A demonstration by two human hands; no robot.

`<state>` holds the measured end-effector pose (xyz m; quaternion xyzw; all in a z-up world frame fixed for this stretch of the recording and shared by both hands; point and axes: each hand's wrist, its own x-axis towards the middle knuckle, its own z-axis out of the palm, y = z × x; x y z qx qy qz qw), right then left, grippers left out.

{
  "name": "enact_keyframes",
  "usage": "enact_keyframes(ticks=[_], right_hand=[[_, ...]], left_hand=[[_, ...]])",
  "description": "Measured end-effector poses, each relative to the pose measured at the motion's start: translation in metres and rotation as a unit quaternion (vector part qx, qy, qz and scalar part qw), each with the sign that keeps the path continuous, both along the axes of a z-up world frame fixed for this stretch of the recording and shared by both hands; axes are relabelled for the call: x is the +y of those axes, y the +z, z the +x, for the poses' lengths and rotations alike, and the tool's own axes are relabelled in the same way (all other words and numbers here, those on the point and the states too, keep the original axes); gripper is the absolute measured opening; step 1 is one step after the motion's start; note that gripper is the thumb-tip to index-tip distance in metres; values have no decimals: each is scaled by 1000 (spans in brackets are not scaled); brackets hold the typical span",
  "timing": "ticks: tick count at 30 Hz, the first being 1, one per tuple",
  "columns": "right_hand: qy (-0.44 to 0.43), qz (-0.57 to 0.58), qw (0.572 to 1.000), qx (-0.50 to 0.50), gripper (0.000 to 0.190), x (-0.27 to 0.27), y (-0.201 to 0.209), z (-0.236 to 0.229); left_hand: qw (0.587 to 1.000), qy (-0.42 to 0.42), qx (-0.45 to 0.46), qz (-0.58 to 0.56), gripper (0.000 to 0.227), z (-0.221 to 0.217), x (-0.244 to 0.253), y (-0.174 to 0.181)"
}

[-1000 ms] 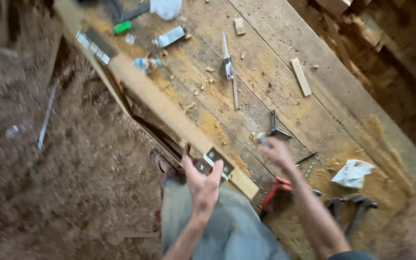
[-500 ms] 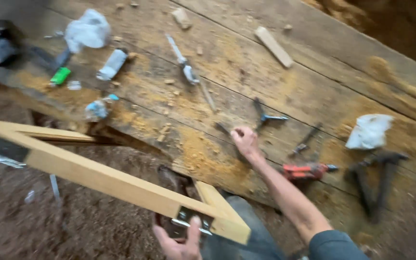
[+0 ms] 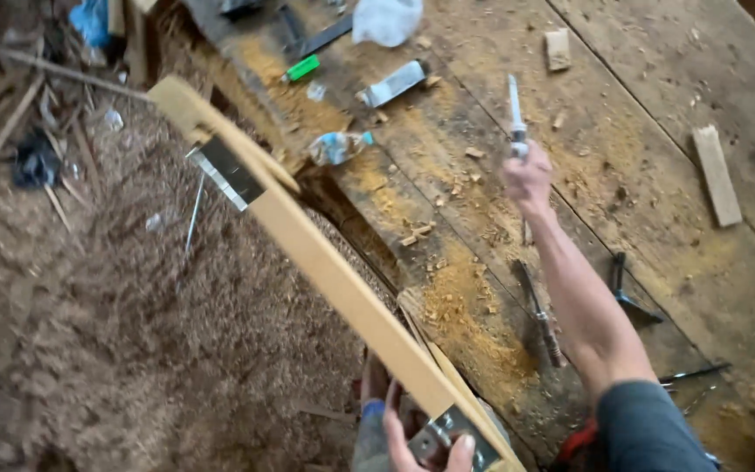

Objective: Attaching metal hinges to a wooden frame using screws and a manual screwdriver in a workshop.

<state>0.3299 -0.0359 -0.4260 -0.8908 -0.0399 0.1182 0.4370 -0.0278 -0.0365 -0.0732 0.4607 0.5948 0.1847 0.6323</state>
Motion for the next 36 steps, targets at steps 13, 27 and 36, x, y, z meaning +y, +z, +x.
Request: enact_keyframes(ticks=[13, 27, 36], right_hand=[[295, -116, 948, -3, 42, -207, 495, -106], [542, -201, 790, -204, 34, -129, 570, -172], [575, -239, 757, -198, 36, -104, 574, -173]], left_hand=[[990, -87, 41, -100, 46, 14, 13, 8], [984, -102, -94, -108, 34, 15, 25, 39], [976, -100, -118, -153, 33, 18, 28, 52]])
